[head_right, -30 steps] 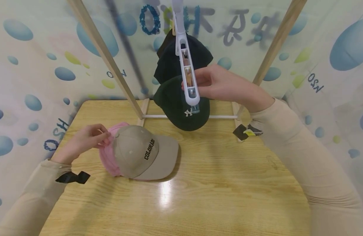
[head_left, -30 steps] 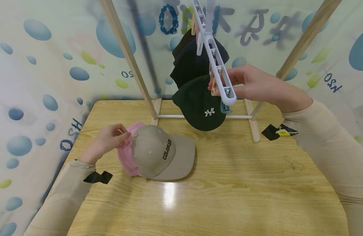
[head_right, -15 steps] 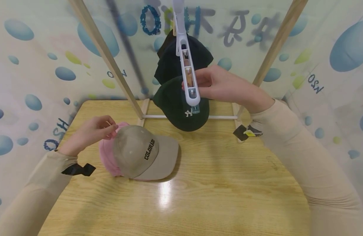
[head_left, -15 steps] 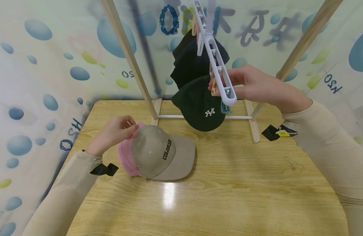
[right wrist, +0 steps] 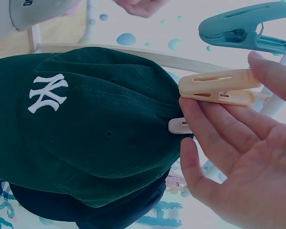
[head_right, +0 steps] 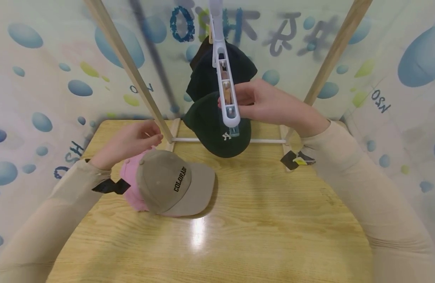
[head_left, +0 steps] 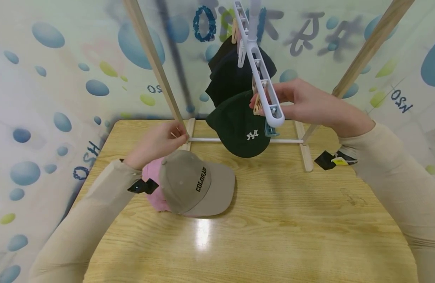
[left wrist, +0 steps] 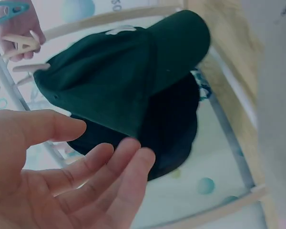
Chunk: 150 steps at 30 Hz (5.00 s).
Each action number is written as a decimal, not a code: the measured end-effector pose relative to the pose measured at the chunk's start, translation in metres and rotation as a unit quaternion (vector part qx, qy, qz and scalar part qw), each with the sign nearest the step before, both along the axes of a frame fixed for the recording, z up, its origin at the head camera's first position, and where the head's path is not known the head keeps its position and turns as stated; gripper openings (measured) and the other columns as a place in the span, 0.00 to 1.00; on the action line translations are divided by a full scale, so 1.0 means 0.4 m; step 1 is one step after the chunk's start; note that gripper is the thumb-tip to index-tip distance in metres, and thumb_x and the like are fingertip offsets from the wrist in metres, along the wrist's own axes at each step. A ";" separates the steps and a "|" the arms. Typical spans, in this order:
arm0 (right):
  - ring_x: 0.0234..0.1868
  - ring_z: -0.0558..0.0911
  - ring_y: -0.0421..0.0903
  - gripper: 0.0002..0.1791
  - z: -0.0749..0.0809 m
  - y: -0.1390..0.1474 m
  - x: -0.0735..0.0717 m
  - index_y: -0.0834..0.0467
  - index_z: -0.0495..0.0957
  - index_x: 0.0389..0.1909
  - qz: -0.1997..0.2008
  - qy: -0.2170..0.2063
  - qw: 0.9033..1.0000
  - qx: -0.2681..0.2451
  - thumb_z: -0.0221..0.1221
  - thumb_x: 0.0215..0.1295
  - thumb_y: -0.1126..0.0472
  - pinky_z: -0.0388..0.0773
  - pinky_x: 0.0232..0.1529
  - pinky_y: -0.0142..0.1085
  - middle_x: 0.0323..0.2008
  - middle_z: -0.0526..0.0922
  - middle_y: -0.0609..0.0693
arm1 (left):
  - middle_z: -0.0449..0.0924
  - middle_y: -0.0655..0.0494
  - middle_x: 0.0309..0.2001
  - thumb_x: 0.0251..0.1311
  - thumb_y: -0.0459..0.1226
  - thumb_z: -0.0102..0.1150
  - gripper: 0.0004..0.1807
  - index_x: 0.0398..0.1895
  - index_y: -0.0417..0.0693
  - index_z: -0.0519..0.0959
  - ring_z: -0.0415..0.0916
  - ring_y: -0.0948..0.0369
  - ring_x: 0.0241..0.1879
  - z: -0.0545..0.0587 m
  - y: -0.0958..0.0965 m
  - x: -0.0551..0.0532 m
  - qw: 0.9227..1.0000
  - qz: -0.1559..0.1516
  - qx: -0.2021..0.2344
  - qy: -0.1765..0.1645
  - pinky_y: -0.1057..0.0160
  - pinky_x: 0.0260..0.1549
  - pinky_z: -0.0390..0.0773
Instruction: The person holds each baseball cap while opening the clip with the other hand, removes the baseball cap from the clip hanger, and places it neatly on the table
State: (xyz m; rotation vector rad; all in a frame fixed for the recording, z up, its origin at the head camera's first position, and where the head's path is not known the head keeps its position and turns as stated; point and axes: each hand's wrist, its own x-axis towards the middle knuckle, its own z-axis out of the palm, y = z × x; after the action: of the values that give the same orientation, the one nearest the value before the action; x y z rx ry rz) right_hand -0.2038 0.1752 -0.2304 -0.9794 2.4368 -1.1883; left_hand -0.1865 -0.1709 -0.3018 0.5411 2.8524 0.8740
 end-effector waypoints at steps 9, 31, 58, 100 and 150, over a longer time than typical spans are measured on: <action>0.47 0.77 0.48 0.15 0.002 -0.006 0.017 0.61 0.78 0.51 -0.038 0.003 0.999 -0.002 0.60 0.68 0.58 0.71 0.44 0.36 0.50 0.81 0.52 | 0.75 0.44 0.54 0.62 0.37 0.58 0.19 0.54 0.39 0.71 0.76 0.49 0.52 0.038 0.083 -0.064 0.998 -0.054 0.008 0.037 0.51 0.50 0.73; 0.39 0.77 0.48 0.13 -0.001 -0.023 0.021 0.61 0.78 0.49 -0.051 0.059 0.995 -0.062 0.62 0.66 0.61 0.69 0.39 0.37 0.46 0.81 0.52 | 0.78 0.49 0.40 0.67 0.33 0.53 0.10 0.49 0.41 0.76 0.73 0.55 0.31 0.084 0.217 -0.140 0.986 -0.137 0.020 0.090 0.59 0.37 0.70; 0.42 0.77 0.36 0.17 0.033 0.026 0.004 0.65 0.79 0.50 -0.070 0.167 0.983 0.000 0.64 0.59 0.72 0.69 0.38 0.27 0.51 0.79 0.57 | 0.69 0.49 0.26 0.68 0.31 0.52 0.01 0.38 0.40 0.73 0.68 0.55 0.23 0.085 0.241 -0.112 0.977 -0.159 0.040 0.136 0.62 0.30 0.67; 0.37 0.75 0.50 0.11 0.136 -0.046 -0.079 0.57 0.84 0.46 -0.055 0.093 0.984 0.143 0.61 0.66 0.59 0.67 0.33 0.39 0.36 0.82 0.53 | 0.76 0.51 0.41 0.68 0.30 0.53 0.10 0.51 0.42 0.75 0.72 0.58 0.41 0.116 0.218 -0.077 0.976 -0.203 0.075 0.017 0.62 0.44 0.70; 0.37 0.73 0.50 0.13 0.102 -0.024 -0.072 0.60 0.83 0.48 -0.076 0.099 0.984 0.127 0.62 0.65 0.58 0.65 0.32 0.40 0.34 0.82 0.53 | 0.69 0.44 0.42 0.73 0.32 0.42 0.06 0.41 0.37 0.68 0.68 0.52 0.46 0.070 0.174 -0.041 0.948 -0.077 0.253 -0.179 0.57 0.49 0.68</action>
State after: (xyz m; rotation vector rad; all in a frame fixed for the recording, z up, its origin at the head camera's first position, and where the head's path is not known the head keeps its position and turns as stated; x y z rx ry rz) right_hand -0.2326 0.1657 -0.1897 -0.8860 2.7768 -0.8277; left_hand -0.2028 -0.1013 -0.2739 0.5708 2.2223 1.5073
